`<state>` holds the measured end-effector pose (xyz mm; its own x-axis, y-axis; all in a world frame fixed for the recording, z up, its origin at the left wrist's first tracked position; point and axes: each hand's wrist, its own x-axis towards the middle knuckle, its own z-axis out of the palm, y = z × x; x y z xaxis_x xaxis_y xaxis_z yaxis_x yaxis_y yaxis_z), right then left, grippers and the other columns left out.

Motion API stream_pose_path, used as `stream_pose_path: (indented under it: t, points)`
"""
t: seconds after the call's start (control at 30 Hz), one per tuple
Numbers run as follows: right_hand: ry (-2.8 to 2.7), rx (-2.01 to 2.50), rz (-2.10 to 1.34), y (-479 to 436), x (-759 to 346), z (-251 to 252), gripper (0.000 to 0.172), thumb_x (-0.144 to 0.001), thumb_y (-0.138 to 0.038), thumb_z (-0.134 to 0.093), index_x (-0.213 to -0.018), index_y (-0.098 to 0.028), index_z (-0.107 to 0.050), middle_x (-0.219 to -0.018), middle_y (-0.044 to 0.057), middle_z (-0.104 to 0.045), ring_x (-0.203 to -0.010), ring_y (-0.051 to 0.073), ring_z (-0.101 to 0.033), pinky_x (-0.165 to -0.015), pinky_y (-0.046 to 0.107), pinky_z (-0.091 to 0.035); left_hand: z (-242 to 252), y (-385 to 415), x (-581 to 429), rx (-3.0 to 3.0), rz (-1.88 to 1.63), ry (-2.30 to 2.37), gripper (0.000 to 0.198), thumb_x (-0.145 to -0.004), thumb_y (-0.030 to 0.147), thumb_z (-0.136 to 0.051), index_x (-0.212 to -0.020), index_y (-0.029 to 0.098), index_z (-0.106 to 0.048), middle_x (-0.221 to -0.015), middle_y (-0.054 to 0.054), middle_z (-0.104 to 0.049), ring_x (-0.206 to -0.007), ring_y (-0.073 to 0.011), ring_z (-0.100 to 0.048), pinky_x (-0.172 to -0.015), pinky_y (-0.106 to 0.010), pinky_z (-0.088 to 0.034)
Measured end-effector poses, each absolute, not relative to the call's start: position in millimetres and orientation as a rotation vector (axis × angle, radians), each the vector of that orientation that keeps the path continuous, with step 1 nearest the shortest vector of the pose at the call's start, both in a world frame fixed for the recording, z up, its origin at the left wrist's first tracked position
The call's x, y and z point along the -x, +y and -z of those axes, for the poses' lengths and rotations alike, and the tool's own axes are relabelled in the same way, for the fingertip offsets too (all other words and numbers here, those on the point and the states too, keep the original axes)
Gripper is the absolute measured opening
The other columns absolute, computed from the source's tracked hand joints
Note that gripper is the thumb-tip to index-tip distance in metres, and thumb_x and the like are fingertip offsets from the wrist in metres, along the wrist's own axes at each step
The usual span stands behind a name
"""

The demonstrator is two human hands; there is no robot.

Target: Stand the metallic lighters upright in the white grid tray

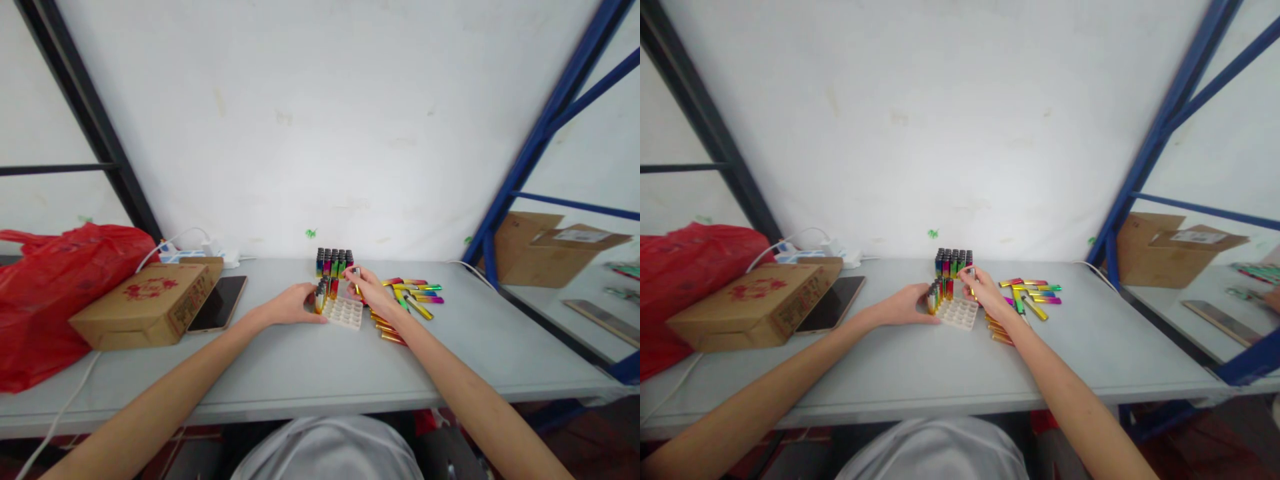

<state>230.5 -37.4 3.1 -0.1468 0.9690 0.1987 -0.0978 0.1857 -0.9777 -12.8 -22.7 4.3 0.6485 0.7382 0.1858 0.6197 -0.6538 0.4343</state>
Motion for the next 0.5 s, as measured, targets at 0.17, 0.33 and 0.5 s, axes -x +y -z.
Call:
stream_pose_path:
  t: [0.17, 0.33, 0.5]
  points:
    - [-1.461, 0.982, -1.215, -38, -229, 1, 0.053, -0.085, -0.075, -0.062, -0.091, -0.023, -0.055, -0.062, -0.007, -0.049, -0.044, 0.009, -0.038, -0.04, 0.022, -0.024, -6, -24, 13, -2.531, -0.486, 1.09, 0.061, -0.068, 0.073, -0.077, -0.09, 0.019, -0.061, -0.087, -0.004, -0.067, -0.075, -0.0227, -0.061, -0.066, -0.032, -0.044]
    - [-1.576, 1.098, -1.015, -34, -229, 7, 0.054, -0.09, -0.077, -0.053, -0.082, -0.023, -0.055, -0.056, -0.009, -0.034, -0.044, 0.01, -0.028, -0.043, 0.024, -0.022, -7, -25, 13, -2.528, -0.466, 1.088, 0.061, -0.07, 0.073, -0.077, -0.093, 0.018, -0.061, -0.089, -0.005, -0.068, -0.076, -0.0234, -0.062, -0.067, -0.032, -0.045]
    - [-1.631, 1.258, -0.721, -34, -225, 9, 0.061, -0.092, -0.075, -0.048, -0.061, -0.022, -0.047, -0.051, -0.005, -0.039, -0.05, 0.012, -0.036, -0.05, 0.026, -0.028, -7, -25, 13, -2.544, -0.459, 1.08, 0.061, -0.071, 0.072, -0.076, -0.095, 0.018, -0.061, -0.091, -0.005, -0.068, -0.078, -0.0244, -0.063, -0.068, -0.032, -0.045]
